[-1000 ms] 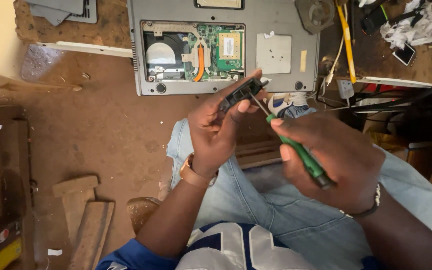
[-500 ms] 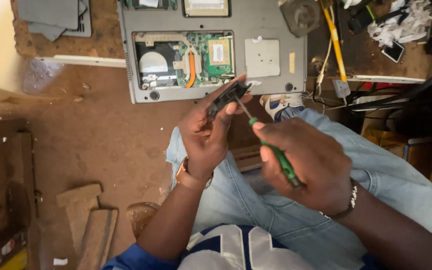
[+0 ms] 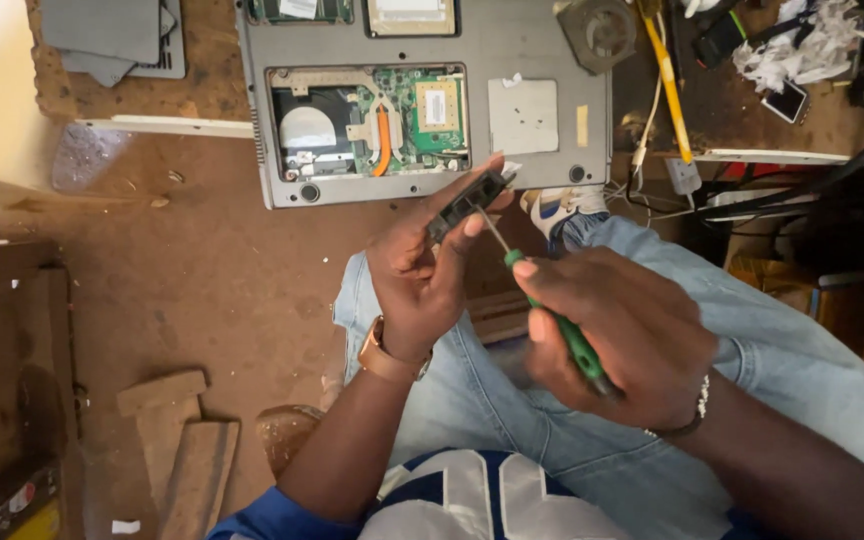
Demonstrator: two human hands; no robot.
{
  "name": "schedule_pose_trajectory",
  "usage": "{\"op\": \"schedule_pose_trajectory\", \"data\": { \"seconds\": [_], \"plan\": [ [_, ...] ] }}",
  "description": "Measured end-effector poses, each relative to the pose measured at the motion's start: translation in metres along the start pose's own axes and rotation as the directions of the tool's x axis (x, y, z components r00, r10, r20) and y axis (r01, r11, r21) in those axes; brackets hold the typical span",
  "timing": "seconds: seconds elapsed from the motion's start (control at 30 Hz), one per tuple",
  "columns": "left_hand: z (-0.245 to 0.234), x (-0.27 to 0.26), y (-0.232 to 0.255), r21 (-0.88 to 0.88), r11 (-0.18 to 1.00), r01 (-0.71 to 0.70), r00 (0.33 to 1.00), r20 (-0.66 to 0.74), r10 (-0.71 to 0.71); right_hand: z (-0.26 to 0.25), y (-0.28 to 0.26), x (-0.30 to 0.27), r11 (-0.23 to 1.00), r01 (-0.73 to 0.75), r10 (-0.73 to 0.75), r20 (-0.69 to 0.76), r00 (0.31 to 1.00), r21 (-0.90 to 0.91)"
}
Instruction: Cleaning a laptop cooling fan with a cloth and using a screwdriver to perform maintenance during a laptop repair.
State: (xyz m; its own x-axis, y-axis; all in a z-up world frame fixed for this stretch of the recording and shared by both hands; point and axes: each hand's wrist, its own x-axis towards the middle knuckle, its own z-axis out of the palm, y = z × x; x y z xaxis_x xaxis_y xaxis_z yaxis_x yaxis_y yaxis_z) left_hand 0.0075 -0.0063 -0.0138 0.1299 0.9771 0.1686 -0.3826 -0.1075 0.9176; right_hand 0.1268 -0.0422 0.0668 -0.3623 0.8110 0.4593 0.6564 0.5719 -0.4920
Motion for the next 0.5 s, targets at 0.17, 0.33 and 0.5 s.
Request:
{"op": "schedule_pose_trajectory", "data": {
  "seconds": [0.17,0.33,0.5],
  "plan": [
    [-0.0034,0.0005,-0.0053,-0.044,0.998,0.043,0.996,-0.077,-0.046,-0.0037,-0.0053,0.0039,0.996,0.05,-0.052,-0.016,0.999,-0.077],
    [-0.0039,0.0013,-0.0051,-0.012,1.0,0.028,0.996,-0.082,-0.029,-0.0011,-0.0011,0.0045,0.999,0.014,-0.014,0.001,1.0,-0.041],
    [-0.003,-0.0006,-0.0028,0.089,0.996,0.011,0.998,-0.055,-0.006,0.001,0.0013,0.0017,0.999,0.026,-0.026,0.019,0.999,-0.022]
  ]
}}
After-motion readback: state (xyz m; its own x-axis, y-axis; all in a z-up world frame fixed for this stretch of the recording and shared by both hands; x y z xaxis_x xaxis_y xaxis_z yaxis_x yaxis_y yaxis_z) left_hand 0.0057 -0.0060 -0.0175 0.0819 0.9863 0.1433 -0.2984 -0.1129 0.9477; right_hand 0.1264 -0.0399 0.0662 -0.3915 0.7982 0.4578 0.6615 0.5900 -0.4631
